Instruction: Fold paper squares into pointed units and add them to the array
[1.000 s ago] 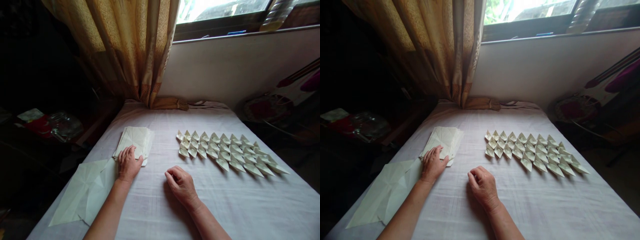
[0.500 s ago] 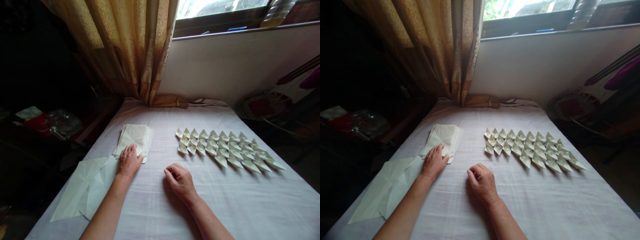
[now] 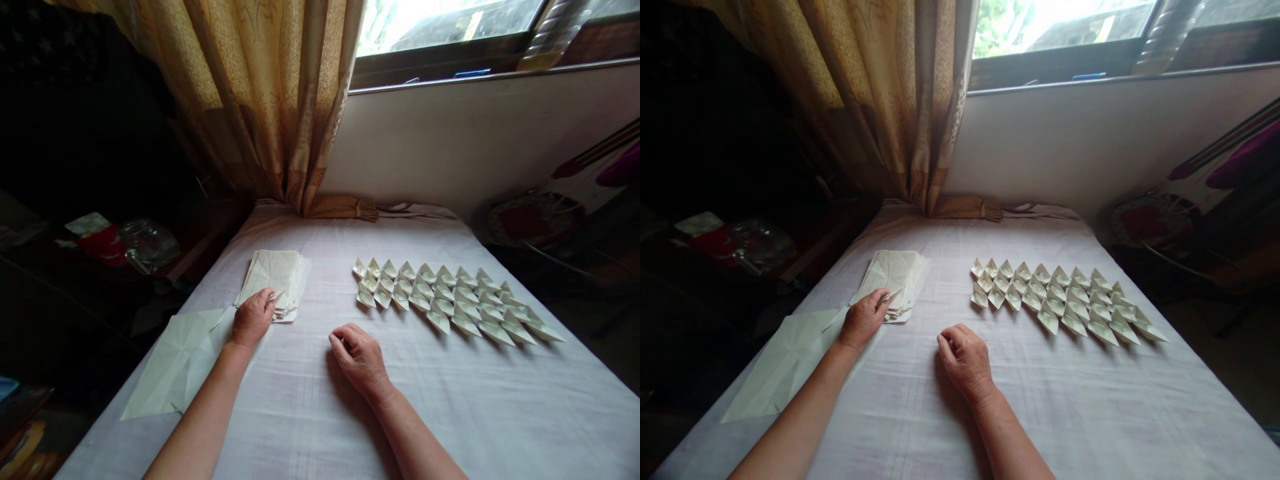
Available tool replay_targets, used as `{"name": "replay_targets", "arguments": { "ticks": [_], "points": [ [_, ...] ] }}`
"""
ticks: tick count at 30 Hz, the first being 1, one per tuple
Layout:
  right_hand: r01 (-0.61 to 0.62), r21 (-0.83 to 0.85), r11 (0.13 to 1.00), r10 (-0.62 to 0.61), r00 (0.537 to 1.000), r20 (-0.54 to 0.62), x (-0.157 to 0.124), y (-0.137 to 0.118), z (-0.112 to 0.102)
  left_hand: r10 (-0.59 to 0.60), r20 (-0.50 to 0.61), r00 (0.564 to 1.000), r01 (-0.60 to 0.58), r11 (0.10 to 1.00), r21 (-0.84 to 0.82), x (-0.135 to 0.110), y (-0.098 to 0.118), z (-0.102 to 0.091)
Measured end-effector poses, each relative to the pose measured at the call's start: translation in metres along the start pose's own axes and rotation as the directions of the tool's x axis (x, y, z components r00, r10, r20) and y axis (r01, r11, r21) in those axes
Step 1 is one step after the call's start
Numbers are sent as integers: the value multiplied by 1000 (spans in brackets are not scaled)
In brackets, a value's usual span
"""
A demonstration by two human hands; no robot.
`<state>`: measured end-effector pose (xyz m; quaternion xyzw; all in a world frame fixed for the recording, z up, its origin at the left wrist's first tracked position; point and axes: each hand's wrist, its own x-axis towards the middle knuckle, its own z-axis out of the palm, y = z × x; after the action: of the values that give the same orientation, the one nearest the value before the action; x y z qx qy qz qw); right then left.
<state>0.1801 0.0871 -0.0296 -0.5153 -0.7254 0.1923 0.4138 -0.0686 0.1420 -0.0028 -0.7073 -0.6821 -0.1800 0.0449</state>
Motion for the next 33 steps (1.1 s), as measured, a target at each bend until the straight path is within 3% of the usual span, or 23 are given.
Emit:
{"name": "replay_targets", "arguments": {
  "ticks": [3, 6, 9, 12, 16, 21, 27, 33],
  "points": [
    [28, 14, 1000, -27, 997, -65, -3, -1, 1, 68, -71, 995, -69, 998, -14, -5, 4, -7],
    [87, -29, 996, -90, 988, -124, -9, -4, 3, 204, -110, 973, -209, 977, -37, -19, 23, -12],
    [168, -146, 975, -184, 977, -107, -15, -7, 1, 448, -224, 866, -469, 882, -51, -43, 51, -12],
    [224, -288, 931, -244, 969, -36, -19, -8, -6, 540, -222, 812, -569, 816, -98, -67, 76, -9],
    [301, -394, 869, -292, 953, 83, -27, -2, -21, 577, -201, 792, -608, 776, -171, -87, 88, -8],
    [342, -289, 894, -317, 939, 130, -40, 10, -38, 576, -103, 811, -581, 772, -257, -92, 65, -12],
    [282, -65, 957, -270, 951, 148, -53, 10, -51, 595, 95, 798, -529, 767, -363, -86, 38, -18],
    [142, 3, 990, -140, 973, 182, -58, -4, -68, 607, 133, 784, -476, 724, -500, -85, 47, -19]
  ]
}}
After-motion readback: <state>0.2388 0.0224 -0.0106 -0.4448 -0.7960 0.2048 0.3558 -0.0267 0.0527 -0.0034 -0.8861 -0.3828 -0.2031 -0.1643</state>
